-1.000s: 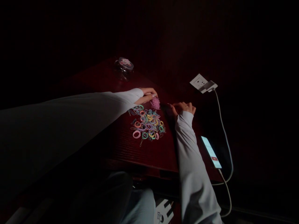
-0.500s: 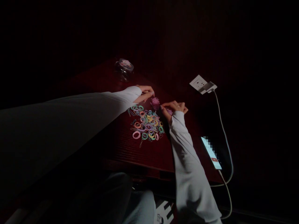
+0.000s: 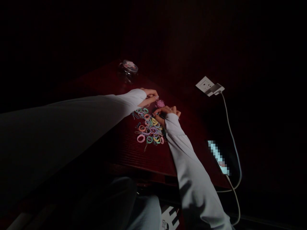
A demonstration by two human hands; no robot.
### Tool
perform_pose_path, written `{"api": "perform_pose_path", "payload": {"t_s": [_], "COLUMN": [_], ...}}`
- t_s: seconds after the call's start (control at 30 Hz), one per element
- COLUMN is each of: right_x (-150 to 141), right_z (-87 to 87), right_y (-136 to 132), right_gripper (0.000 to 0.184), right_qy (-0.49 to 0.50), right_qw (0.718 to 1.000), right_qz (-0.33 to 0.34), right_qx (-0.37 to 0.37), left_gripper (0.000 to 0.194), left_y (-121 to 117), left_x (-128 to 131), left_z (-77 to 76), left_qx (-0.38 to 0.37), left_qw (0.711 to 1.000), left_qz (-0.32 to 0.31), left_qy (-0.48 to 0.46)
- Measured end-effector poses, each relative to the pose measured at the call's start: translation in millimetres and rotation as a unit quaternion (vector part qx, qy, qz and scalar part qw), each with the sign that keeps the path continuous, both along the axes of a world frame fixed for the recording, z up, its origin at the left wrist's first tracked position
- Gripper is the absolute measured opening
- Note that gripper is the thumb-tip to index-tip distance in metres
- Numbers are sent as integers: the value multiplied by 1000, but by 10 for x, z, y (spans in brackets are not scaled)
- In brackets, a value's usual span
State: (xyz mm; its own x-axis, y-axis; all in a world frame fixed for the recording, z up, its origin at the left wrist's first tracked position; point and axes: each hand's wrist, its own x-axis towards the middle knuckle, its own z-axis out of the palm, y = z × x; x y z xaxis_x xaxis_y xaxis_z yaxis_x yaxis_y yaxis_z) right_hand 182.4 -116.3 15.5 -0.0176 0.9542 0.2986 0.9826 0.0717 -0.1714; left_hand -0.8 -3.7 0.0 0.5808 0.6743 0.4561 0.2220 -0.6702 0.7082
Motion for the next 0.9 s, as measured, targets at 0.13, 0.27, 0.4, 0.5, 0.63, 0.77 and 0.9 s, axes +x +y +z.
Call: {"api": "perform_pose_path", "payload": {"t_s": [0.13, 0.27, 0.4, 0.5, 0.63, 0.77, 0.9], "right_x": [-45, -38, 12, 36, 32, 29, 46], "right_z": [28, -23, -72, -35, 49, 59, -21], "right_y": [-41, -8, 47, 9, -103, -126, -26], "right_gripper": [19, 27, 31, 30, 24, 23, 26], "right_qy": [30, 66, 75, 65, 39, 37, 65], "right_qw": [999, 997, 995, 996, 999, 999, 998], "right_qz": [12, -10, -37, -29, 9, 26, 13], "right_qx": [1, 25, 55, 47, 35, 14, -5], "left_gripper": [34, 35, 33, 32, 31, 31, 32], "left_y": [-86, -151, -161, -143, -110, -109, -135], "left_x": [-76, -138, -156, -147, -117, -119, -149], "left_z": [57, 96, 106, 103, 93, 94, 108], "left_qx": [-1, 10, 14, 21, 28, 24, 21], "left_qw": [1000, 999, 1000, 999, 999, 999, 999], "left_qz": [-17, -26, -24, -24, -16, -14, -26], "left_qy": [-5, -16, -1, 3, 10, 26, 28]}}
